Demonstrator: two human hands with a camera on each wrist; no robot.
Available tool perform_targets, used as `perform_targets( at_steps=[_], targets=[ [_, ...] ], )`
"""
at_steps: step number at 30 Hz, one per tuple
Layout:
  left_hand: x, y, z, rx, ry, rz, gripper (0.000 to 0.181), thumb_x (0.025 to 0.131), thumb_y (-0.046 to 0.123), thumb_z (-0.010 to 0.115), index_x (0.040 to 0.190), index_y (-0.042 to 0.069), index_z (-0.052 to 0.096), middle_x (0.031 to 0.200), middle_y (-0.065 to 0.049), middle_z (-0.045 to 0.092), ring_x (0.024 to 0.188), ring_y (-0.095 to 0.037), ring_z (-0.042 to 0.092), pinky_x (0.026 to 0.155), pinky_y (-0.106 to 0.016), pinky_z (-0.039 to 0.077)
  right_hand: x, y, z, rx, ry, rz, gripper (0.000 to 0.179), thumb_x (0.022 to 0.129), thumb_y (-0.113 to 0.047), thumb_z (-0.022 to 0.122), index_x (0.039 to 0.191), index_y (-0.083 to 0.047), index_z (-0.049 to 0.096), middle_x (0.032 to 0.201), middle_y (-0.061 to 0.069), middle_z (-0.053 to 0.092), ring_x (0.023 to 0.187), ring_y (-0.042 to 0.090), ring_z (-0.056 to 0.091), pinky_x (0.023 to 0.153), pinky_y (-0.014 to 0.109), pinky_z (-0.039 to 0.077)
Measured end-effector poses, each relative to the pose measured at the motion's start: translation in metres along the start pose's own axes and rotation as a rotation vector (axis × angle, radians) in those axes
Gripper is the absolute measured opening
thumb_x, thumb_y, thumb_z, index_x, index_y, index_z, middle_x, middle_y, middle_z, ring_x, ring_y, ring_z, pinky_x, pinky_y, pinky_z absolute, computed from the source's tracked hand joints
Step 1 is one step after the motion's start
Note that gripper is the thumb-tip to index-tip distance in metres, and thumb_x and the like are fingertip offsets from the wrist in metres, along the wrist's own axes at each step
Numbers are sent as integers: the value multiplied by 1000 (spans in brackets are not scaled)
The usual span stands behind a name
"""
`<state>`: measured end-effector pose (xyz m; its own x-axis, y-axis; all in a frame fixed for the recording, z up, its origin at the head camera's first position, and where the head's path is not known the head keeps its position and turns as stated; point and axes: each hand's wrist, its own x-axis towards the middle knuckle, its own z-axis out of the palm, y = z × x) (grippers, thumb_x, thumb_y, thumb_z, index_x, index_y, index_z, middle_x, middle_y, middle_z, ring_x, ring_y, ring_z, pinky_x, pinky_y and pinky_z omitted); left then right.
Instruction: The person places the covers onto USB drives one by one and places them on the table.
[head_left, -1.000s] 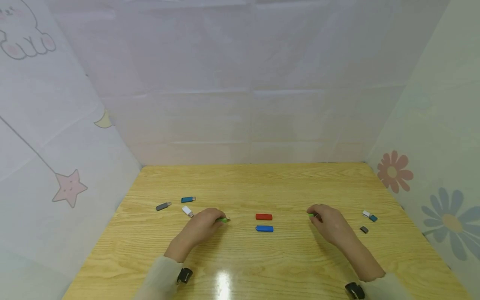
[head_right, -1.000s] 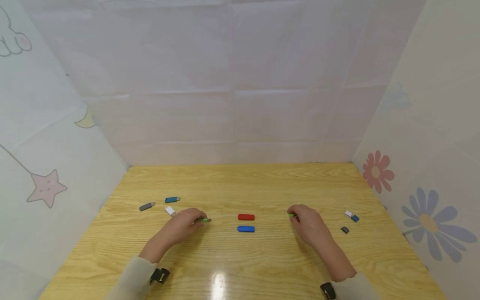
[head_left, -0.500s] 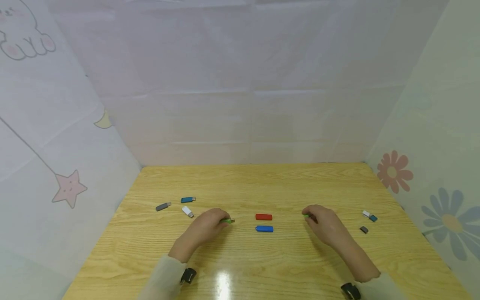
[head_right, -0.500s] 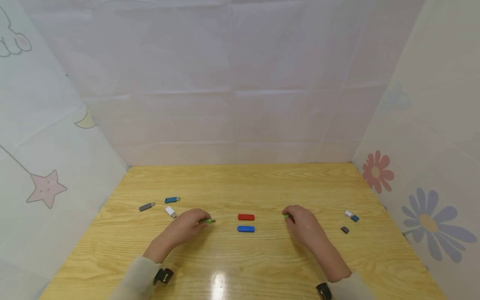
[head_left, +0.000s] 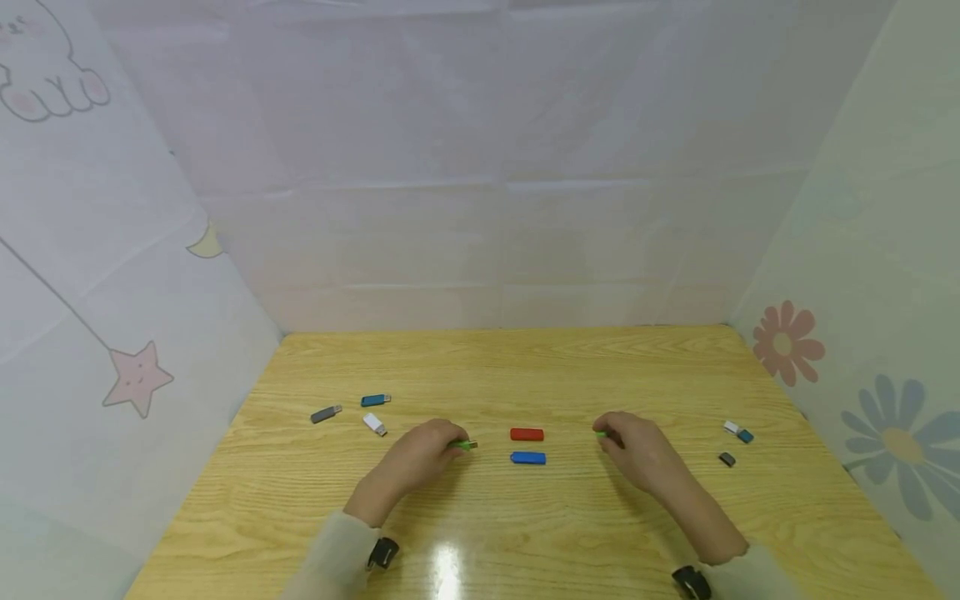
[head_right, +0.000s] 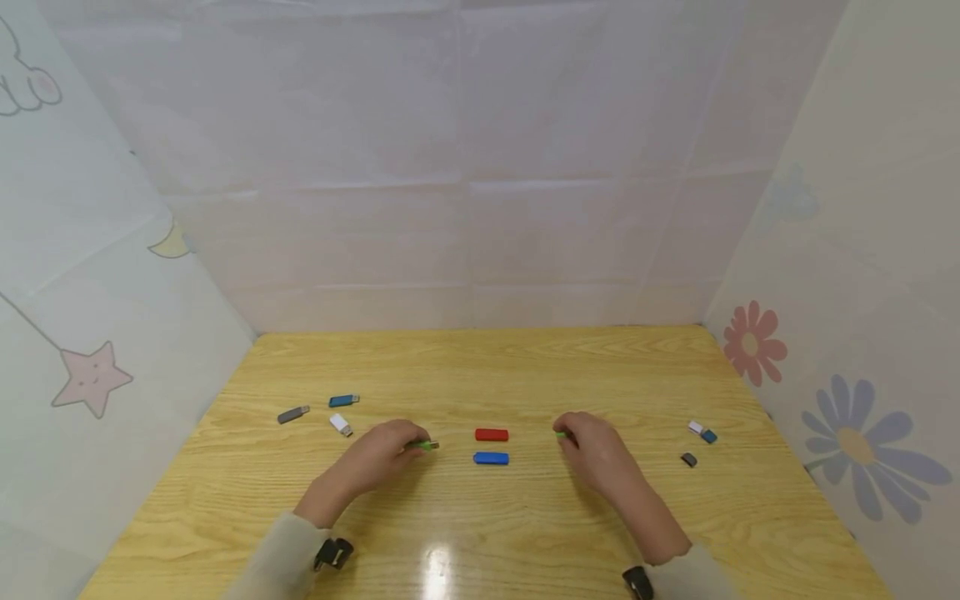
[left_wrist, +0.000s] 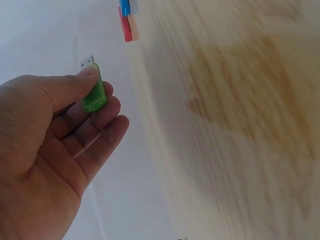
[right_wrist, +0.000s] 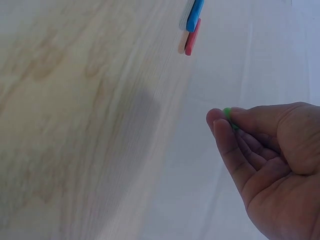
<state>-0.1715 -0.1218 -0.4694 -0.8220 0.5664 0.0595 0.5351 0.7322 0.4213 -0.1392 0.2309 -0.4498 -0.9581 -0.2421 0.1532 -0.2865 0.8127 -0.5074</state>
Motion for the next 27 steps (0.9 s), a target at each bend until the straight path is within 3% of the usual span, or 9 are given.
perform_targets(
  at_steps=[27],
  targets=[
    [7,14,5,11,-15,42,14,98,16,68,111,12,74,107,2,72,100,-14,66,85,-30,57,7,-18,10,17,-20,5,15,91,-1,73,105,-3,71,89,1,68,79,11,63,66,27,54]
  ],
)
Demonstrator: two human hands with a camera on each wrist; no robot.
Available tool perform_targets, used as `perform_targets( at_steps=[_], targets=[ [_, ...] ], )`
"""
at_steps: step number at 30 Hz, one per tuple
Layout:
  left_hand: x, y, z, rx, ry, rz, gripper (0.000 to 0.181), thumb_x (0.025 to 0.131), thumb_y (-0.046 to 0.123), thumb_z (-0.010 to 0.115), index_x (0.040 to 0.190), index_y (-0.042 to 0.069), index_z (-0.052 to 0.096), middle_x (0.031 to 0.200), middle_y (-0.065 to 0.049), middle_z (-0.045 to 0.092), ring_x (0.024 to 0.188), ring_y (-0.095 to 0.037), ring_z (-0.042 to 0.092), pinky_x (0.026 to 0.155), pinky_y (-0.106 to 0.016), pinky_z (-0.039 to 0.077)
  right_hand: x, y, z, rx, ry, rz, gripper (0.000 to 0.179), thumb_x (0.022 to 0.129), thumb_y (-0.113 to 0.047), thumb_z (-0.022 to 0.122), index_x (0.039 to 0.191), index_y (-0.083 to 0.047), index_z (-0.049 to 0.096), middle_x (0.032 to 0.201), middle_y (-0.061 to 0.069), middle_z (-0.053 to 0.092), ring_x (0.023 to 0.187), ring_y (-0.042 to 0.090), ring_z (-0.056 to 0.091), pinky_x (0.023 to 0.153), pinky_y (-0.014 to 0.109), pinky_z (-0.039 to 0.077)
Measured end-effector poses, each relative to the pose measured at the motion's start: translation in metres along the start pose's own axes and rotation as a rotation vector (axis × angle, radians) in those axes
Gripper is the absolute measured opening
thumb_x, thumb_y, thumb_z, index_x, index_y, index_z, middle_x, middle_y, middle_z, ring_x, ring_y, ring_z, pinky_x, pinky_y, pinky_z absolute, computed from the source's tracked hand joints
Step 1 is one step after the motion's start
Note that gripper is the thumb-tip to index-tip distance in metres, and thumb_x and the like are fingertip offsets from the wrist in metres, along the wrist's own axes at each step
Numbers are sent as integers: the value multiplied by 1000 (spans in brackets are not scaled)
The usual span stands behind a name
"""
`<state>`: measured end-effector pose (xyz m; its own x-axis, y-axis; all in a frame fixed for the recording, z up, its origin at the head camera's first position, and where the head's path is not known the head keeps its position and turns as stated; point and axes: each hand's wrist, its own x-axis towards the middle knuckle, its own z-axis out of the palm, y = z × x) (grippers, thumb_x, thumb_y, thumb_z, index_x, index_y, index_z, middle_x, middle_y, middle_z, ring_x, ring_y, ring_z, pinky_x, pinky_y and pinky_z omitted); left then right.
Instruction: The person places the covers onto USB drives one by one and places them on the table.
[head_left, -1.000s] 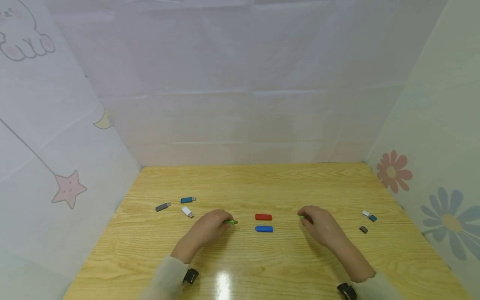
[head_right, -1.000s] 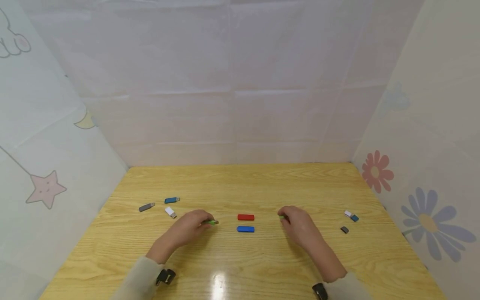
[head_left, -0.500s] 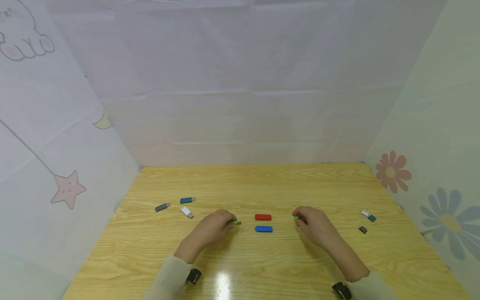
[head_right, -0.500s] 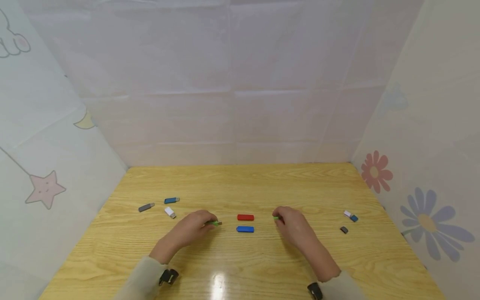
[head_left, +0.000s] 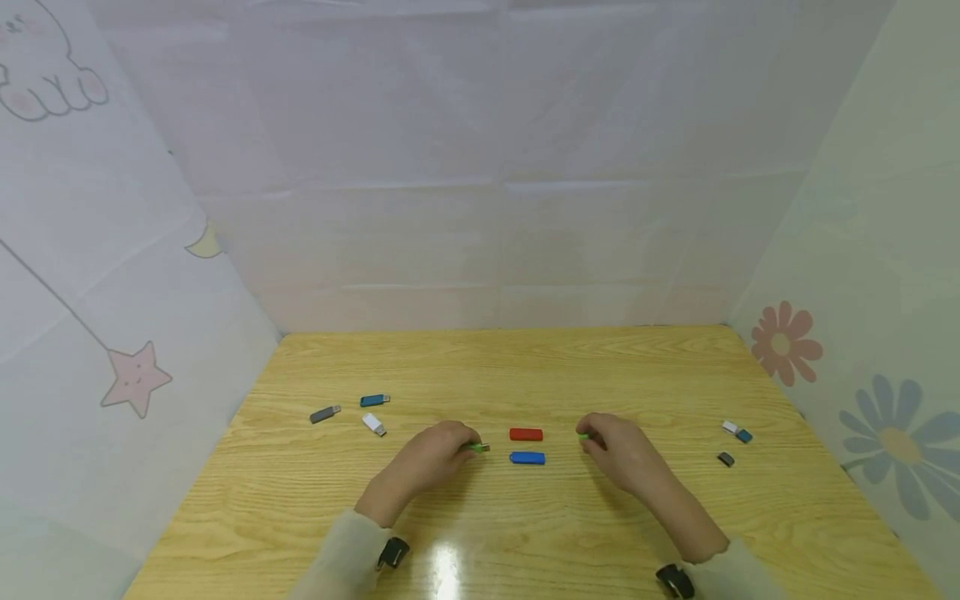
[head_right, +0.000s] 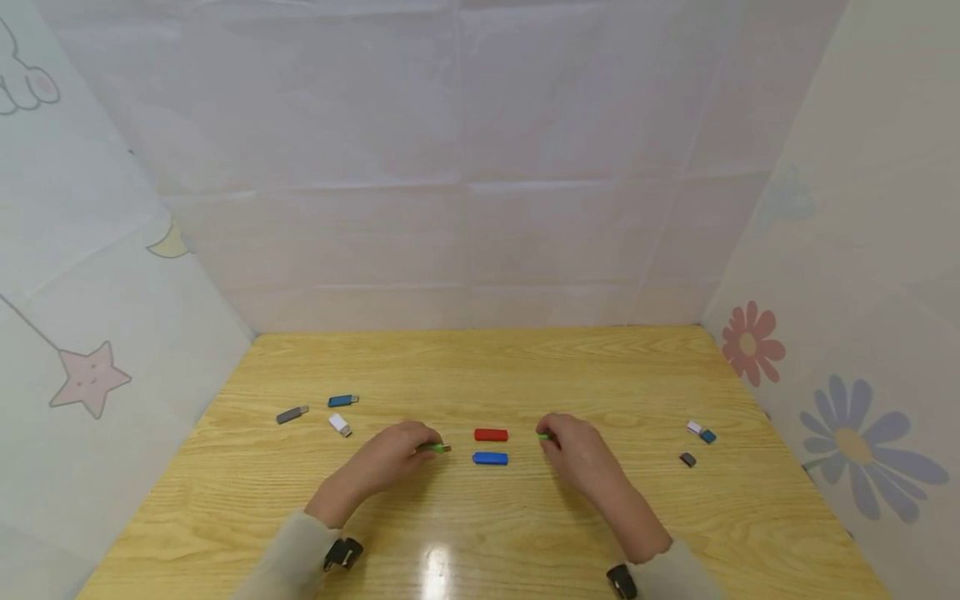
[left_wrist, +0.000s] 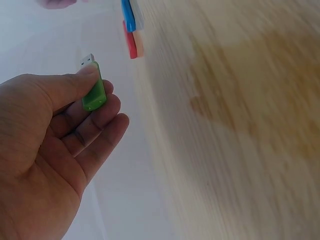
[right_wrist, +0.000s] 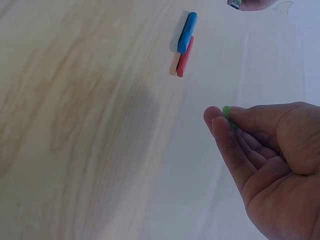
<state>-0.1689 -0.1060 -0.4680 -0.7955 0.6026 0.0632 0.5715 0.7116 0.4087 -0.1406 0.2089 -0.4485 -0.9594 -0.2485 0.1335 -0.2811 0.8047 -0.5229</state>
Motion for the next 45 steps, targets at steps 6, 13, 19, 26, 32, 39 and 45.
perform_targets(
  at_steps=[6,13,19,26,32,39,45],
  targets=[
    [1,4,-1,11,-5,6,14,99,17,67,111,13,74,107,2,72,100,-13,66,85,-29,57,1,-3,3,-1,-7,3,14,91,0,72,105,-3,71,88,0,68,78,10,61,66,28,54],
    [4,6,2,16,-17,10,15,100,18,66,112,14,73,108,3,71,101,-13,66,86,-29,56,2,-8,4,3,-17,5,15,90,1,72,105,-3,71,87,-1,67,76,9,59,66,27,53],
    [5,8,2,27,-30,7,17,101,19,65,115,14,73,110,3,71,103,-12,66,88,-29,56,4,-11,7,7,-17,-10,15,90,1,72,105,-3,71,87,-1,67,76,9,58,65,26,52],
    [8,13,2,17,-26,29,17,100,19,66,115,14,72,110,4,71,102,-12,66,88,-28,56,7,-15,12,7,-18,-16,14,90,1,73,103,-4,72,87,-2,67,76,9,58,66,27,52],
    [10,16,3,19,-35,27,16,100,19,66,114,14,72,108,5,70,101,-10,65,86,-27,56,8,-16,16,13,-14,-30,14,89,1,74,102,-4,71,86,-2,67,76,9,59,65,26,52],
    [12,20,4,6,-41,35,17,100,20,66,115,14,73,106,5,69,98,-8,65,84,-24,56,9,-19,18,15,-17,-44,14,88,1,75,100,-4,71,86,-2,68,77,9,61,66,25,53],
    [15,23,6,2,-48,38,18,101,20,65,116,14,72,108,6,69,99,-7,64,85,-24,55,9,-21,20,15,-30,-27,14,88,0,75,101,-5,71,88,-2,69,78,10,63,67,26,55]
  ],
)
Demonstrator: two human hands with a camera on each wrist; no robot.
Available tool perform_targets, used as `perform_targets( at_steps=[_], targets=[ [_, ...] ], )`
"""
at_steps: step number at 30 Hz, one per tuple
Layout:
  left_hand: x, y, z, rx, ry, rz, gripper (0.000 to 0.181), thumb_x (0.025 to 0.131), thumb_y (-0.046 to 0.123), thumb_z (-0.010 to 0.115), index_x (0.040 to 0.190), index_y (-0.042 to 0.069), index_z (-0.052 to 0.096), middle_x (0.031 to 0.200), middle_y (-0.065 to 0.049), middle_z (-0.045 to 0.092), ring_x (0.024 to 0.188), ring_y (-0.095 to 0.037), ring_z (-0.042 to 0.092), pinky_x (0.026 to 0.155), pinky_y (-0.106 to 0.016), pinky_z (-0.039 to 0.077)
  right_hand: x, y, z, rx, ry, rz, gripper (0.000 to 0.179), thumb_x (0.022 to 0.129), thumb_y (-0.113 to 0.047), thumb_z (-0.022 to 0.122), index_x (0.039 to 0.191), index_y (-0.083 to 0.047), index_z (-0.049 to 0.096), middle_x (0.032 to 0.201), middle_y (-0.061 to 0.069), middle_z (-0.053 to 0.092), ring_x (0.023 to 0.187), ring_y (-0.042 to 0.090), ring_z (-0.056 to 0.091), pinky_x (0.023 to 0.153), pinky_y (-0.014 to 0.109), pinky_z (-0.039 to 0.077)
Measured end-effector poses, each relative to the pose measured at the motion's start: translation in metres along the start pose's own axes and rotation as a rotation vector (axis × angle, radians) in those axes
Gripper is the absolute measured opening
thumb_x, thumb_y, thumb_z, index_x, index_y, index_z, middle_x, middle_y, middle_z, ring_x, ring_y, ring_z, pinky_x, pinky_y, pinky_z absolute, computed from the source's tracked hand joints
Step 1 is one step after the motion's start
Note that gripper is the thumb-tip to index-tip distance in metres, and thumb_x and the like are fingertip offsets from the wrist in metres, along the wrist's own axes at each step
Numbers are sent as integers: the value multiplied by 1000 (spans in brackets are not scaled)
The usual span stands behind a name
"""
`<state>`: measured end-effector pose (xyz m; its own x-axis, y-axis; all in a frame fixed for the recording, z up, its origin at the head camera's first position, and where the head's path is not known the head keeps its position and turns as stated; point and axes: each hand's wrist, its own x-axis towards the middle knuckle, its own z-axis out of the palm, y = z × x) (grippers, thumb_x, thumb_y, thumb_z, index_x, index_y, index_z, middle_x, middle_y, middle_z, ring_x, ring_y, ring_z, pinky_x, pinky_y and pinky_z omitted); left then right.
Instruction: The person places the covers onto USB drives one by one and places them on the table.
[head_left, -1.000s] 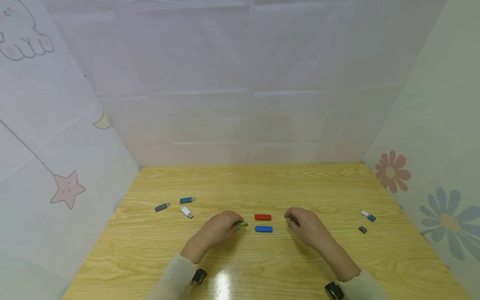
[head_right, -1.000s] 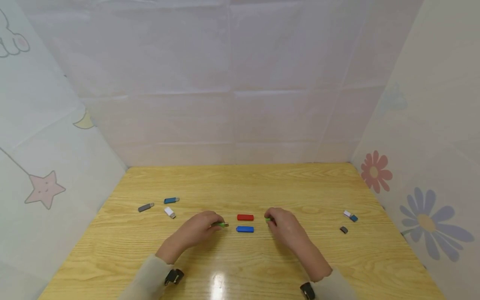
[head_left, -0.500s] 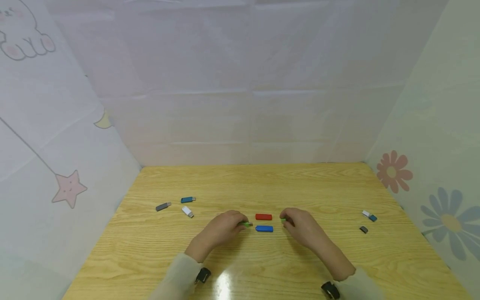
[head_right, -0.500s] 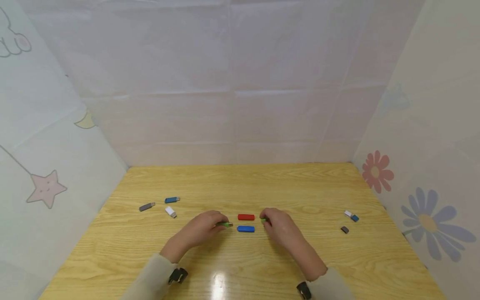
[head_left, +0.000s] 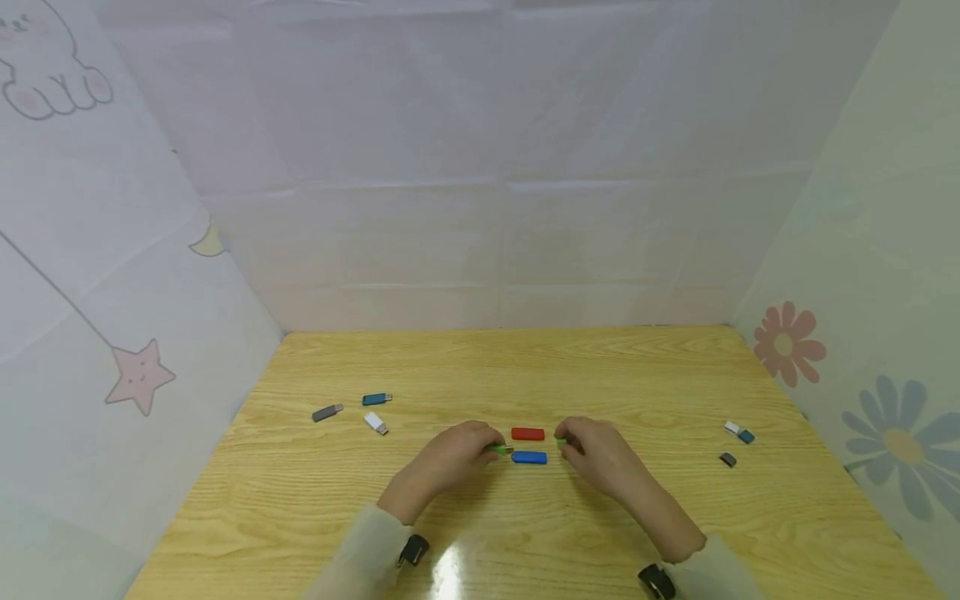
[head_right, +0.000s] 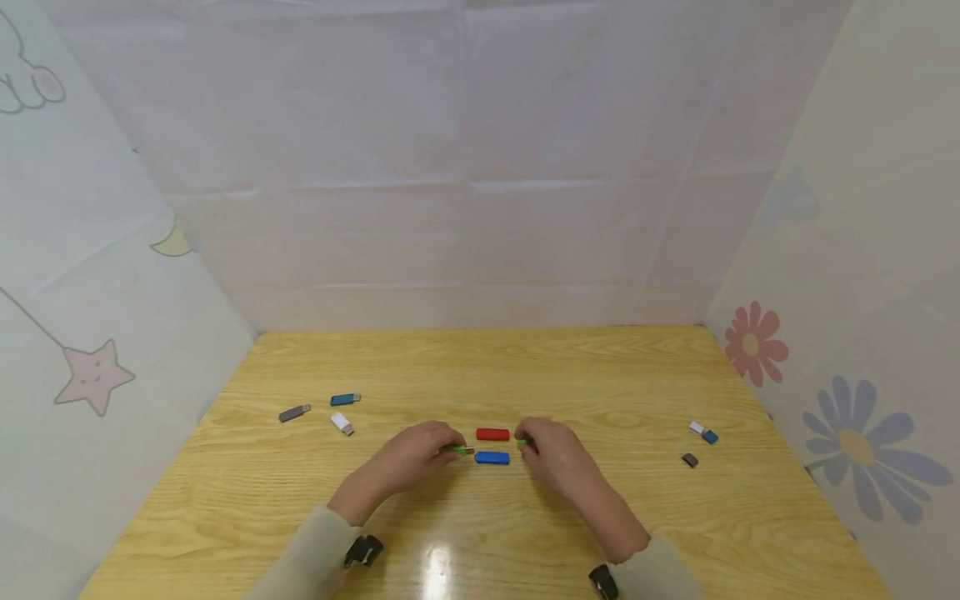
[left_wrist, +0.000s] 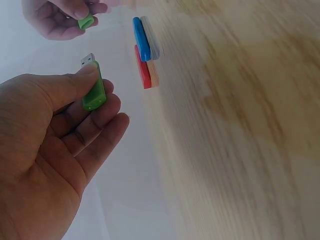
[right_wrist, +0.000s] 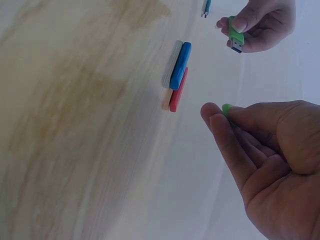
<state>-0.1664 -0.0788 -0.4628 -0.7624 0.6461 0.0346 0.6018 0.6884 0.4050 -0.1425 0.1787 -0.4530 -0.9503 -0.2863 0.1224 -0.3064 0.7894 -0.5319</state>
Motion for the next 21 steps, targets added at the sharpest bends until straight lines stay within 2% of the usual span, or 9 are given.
perform_targets(
  at_steps=[17,21],
  targets=[
    [9,6,3,2,-12,18,16,100,20,66,114,16,72,101,9,67,91,-3,61,82,-22,54,2,-8,8,29,-20,11,16,87,0,77,100,-7,72,91,-1,72,79,10,64,70,28,56],
    [11,7,4,7,-9,19,15,100,21,67,113,16,72,101,9,68,91,-3,61,83,-22,54,2,-8,9,43,-30,-9,14,88,-1,76,99,-6,72,90,0,72,79,10,65,68,27,55]
  ],
)
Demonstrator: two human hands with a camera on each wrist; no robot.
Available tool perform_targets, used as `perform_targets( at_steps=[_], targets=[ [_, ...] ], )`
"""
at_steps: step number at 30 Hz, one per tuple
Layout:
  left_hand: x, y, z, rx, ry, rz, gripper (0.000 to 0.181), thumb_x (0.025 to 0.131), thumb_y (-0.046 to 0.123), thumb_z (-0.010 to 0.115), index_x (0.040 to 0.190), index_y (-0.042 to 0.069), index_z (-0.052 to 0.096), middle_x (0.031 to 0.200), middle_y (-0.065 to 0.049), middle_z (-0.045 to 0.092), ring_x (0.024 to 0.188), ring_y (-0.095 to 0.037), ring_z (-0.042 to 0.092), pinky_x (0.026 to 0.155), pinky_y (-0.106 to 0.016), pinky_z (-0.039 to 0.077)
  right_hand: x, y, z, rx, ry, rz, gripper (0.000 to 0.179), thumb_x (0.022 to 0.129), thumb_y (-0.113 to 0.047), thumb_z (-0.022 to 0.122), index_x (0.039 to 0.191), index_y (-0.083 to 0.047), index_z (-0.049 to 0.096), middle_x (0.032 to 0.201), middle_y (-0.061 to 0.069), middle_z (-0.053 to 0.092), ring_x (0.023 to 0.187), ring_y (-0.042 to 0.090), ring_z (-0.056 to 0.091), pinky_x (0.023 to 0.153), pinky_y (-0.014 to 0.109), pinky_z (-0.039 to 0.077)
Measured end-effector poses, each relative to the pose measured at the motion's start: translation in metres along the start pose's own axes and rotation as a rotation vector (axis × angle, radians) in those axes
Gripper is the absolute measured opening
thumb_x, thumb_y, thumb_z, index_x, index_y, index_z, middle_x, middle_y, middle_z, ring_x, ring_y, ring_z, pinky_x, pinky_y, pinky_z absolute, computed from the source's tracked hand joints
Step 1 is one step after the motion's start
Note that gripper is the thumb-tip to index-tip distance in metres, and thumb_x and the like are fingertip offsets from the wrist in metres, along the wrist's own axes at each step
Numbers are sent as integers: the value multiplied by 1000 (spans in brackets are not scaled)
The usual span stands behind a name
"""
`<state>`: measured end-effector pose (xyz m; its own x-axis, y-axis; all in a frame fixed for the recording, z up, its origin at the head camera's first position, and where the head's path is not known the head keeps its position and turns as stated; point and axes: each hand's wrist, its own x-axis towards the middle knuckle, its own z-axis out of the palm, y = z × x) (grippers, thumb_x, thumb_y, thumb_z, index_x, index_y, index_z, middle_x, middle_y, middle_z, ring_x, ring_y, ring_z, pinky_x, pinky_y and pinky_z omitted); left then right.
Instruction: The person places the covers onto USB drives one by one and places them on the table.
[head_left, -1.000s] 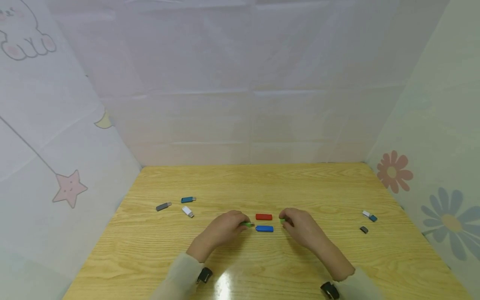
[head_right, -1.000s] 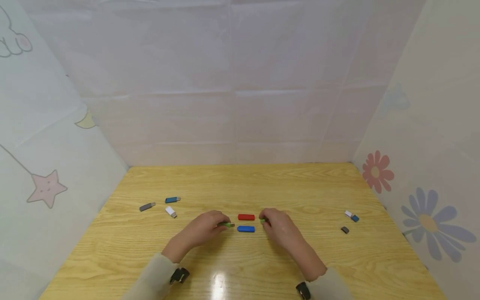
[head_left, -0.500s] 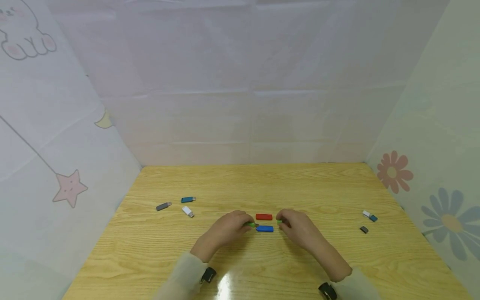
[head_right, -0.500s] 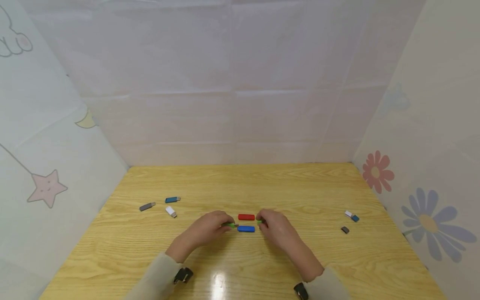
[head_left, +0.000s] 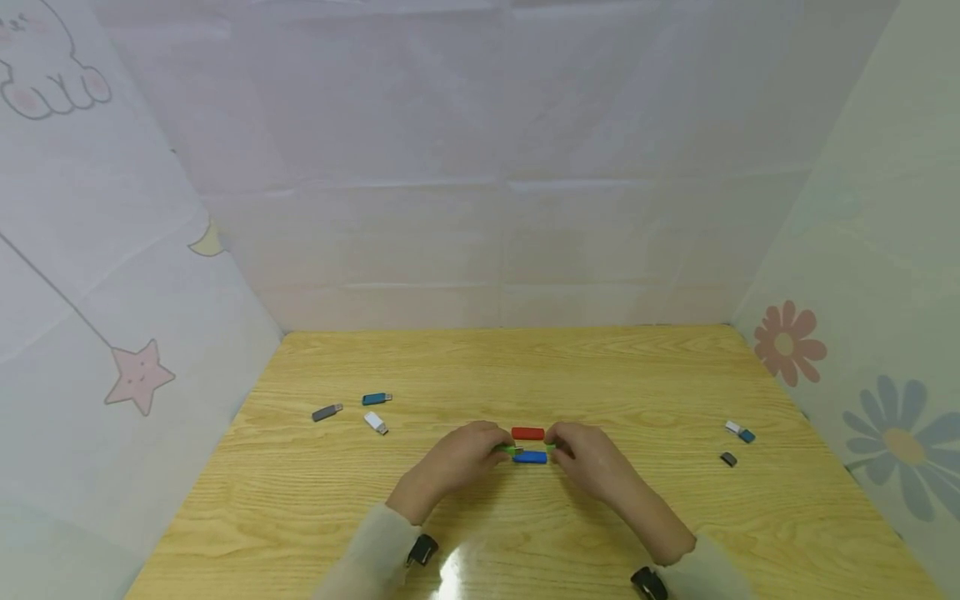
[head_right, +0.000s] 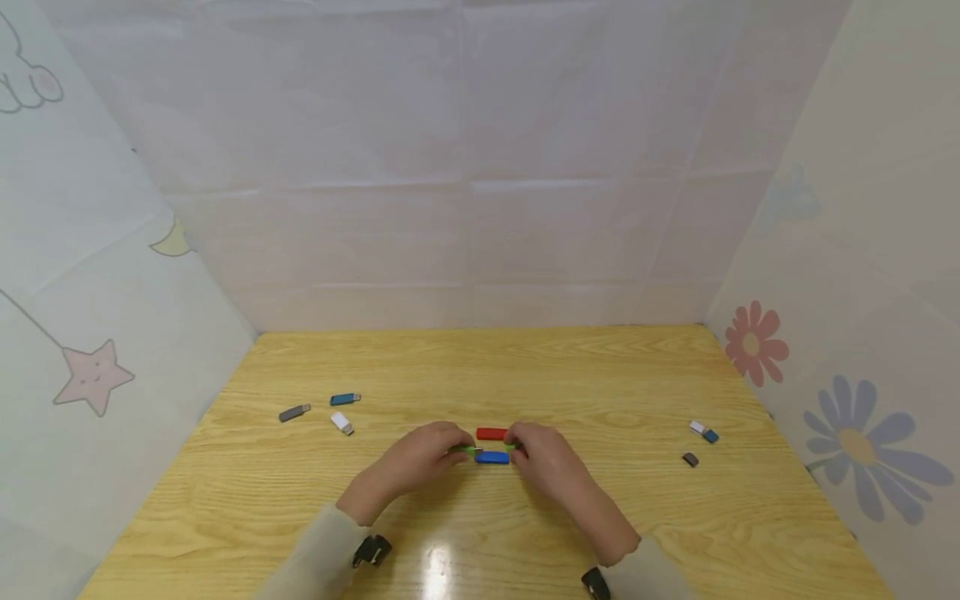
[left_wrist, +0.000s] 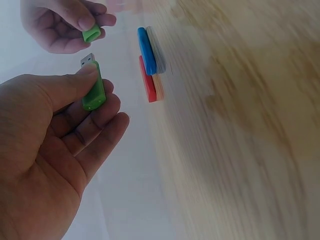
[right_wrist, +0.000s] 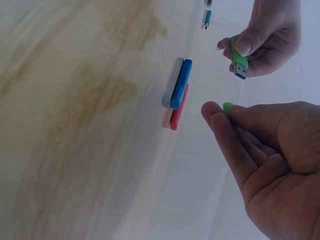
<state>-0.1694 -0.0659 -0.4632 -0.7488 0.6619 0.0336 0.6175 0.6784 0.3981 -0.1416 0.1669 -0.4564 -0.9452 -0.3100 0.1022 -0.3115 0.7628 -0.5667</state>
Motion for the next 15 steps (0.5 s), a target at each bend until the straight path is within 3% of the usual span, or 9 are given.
perform_targets(
  at_steps=[15],
  targets=[
    [4,8,0,22,14,41,15,99,21,68,112,16,73,102,8,69,92,-4,62,82,-19,53,-3,-4,1,46,-10,-77,12,88,1,75,97,-4,69,90,3,72,78,15,69,65,22,55]
  ],
)
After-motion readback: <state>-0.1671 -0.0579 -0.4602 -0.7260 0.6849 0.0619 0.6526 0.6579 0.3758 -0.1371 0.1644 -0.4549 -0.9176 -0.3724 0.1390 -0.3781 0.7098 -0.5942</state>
